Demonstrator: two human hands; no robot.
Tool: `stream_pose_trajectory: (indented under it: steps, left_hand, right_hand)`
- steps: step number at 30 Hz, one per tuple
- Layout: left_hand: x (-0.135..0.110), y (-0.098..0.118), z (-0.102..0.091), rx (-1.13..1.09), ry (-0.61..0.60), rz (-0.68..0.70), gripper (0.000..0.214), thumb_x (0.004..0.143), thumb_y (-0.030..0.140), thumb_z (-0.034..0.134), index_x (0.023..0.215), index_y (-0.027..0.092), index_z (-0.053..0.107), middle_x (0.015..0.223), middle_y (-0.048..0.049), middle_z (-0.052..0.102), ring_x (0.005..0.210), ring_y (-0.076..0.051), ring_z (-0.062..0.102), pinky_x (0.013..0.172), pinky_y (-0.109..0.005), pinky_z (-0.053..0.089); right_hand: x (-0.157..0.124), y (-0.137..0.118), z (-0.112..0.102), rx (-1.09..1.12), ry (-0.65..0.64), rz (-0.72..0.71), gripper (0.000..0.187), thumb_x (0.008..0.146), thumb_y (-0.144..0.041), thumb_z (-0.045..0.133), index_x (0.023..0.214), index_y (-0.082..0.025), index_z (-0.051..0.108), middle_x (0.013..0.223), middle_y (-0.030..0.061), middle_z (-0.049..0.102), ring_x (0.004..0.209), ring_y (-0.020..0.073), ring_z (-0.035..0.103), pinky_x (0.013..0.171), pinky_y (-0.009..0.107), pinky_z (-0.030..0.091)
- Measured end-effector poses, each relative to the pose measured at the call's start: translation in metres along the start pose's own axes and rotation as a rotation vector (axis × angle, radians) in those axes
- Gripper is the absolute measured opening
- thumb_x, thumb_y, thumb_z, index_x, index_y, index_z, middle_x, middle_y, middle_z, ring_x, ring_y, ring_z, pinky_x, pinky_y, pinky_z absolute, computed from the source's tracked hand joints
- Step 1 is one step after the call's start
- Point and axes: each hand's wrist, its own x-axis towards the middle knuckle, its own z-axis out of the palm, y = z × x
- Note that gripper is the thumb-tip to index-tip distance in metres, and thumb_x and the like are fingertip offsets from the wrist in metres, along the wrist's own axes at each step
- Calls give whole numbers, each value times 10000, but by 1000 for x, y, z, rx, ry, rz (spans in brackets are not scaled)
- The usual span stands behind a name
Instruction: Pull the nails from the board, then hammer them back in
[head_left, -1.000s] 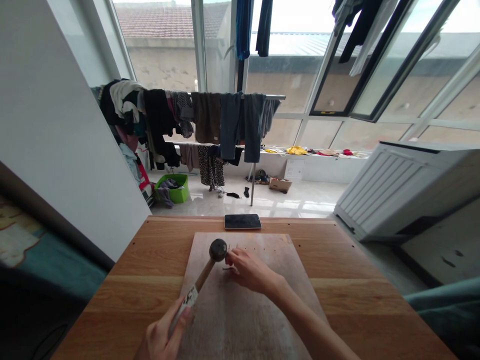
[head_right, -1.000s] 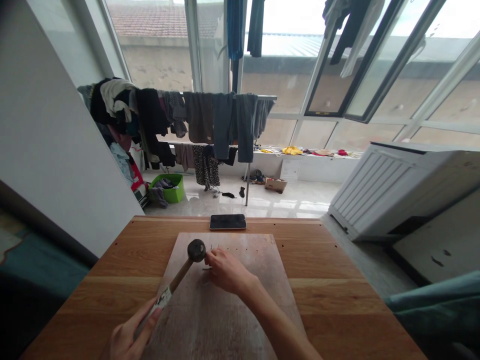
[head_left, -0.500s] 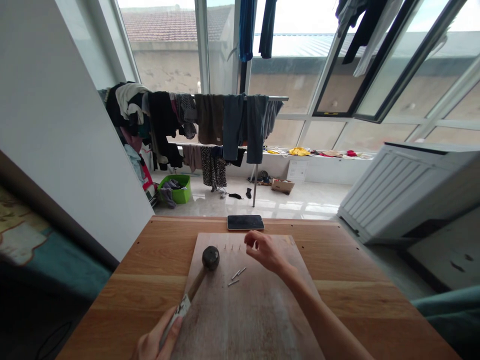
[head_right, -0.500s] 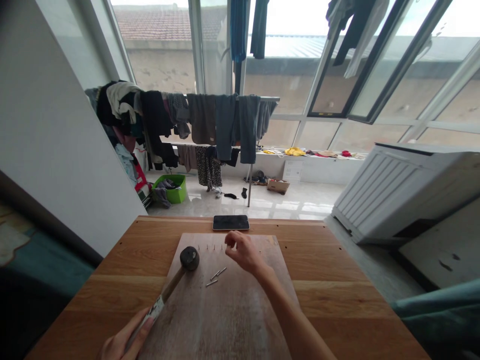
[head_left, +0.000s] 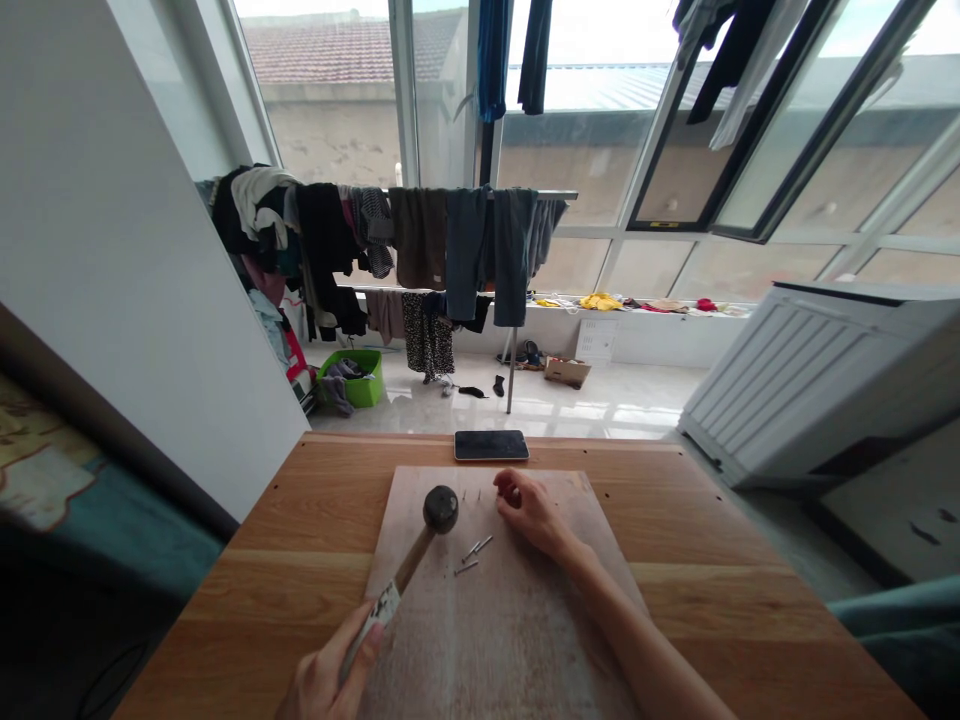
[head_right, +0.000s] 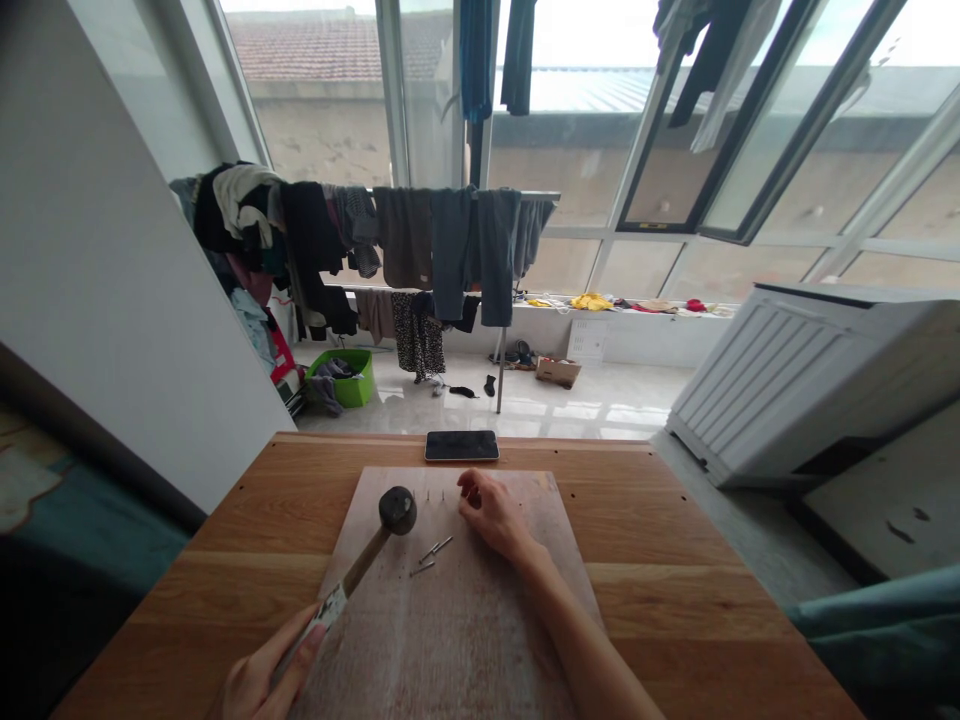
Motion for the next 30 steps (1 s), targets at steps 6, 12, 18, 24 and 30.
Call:
stream_pose_trajectory:
  steps: [6, 12, 18, 24, 30]
  left_hand:
    - [14, 32, 8, -41, -60, 35, 508, 938, 574, 475, 1170, 218, 752, 911, -28, 811, 1024, -242, 749, 872, -246, 574]
    - [30, 66, 24, -50, -99, 97, 531, 939, 595, 468, 1176, 212, 750, 834, -46, 801, 931, -254, 762, 794, -267, 594]
    - [34, 72, 42, -3, -156, 90, 519, 957, 525, 440, 1207, 179, 735, 1172, -93, 765, 1148, -281, 701, 931, -315, 563]
    - [33, 76, 41, 6, -188, 90, 489, 967, 506, 429, 1213, 209, 730, 1157, -76, 773, 1146, -263, 703, 920, -285, 562]
    - [23, 40, 24, -1, -122, 31, 574, 931, 584, 457, 1237, 177, 722, 1214, -66, 749, 1218, -262, 660, 1036, -310, 511]
  right_hand:
    - [-1, 3, 2, 29, 18, 20, 278, 800, -175, 566, 1078, -195, 570, 819, -4, 660, 707, 146, 602, 709, 280, 492]
    - [-2, 6, 6, 25, 50, 37, 365, 788, -162, 576, 1151, -193, 558, 806, -8, 659, 694, 155, 611, 692, 273, 488]
    - [-5, 9, 5, 0, 63, 22, 525, 717, -98, 592, 1229, -189, 525, 876, 15, 689, 768, 191, 641, 713, 283, 483]
    - [-3, 9, 4, 6, 66, -10, 548, 696, -73, 610, 1227, -179, 523, 979, 54, 701, 884, 217, 654, 798, 319, 488]
    - [-8, -4, -11, -50, -17, -20, 406, 797, -130, 584, 1191, -197, 519, 930, 21, 635, 815, 169, 607, 785, 305, 486]
